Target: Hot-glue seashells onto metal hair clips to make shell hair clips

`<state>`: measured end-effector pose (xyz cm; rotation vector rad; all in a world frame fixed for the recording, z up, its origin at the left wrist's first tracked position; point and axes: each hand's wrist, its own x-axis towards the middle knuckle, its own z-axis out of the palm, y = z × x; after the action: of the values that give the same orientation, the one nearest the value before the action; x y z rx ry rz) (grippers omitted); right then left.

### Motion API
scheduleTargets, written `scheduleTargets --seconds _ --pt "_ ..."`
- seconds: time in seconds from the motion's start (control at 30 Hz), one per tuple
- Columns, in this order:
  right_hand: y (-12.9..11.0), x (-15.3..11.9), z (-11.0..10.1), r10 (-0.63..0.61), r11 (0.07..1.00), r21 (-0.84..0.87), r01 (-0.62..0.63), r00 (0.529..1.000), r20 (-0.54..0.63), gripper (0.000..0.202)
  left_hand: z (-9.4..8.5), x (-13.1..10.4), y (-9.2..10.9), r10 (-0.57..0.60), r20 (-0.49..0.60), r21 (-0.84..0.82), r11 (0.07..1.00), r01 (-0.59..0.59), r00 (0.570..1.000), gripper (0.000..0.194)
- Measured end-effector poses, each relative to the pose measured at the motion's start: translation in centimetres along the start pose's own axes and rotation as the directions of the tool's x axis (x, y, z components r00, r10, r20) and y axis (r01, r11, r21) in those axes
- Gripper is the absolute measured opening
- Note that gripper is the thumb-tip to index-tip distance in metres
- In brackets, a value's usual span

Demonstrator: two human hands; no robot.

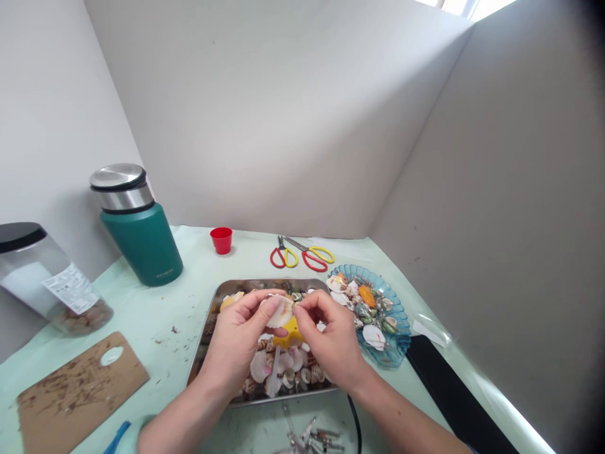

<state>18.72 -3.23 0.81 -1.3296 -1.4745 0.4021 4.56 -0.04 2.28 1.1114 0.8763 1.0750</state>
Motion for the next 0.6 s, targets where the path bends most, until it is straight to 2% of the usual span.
scheduleTargets --seconds 0.2,0.4,0.6 --pt "-0.16 -0.10 0.03 0.034 0.999 0.015 -0.034 0.999 0.014 0.015 -0.05 -0.02 0.14 -0.057 0.057 0.035 0.998 0.055 0.997 0.025" --pt "0.04 -0.29 0.34 -0.022 1.000 -0.014 0.022 0.999 0.030 0.014 -0.05 -0.05 -0.13 -0.085 0.006 0.042 0.996 0.085 0.996 0.022" --pt "-0.05 -0.33 0.38 -0.030 0.999 -0.023 0.031 0.999 0.041 0.014 -0.20 0.06 -0.21 -0.059 0.002 0.063 0.996 0.059 0.998 0.023"
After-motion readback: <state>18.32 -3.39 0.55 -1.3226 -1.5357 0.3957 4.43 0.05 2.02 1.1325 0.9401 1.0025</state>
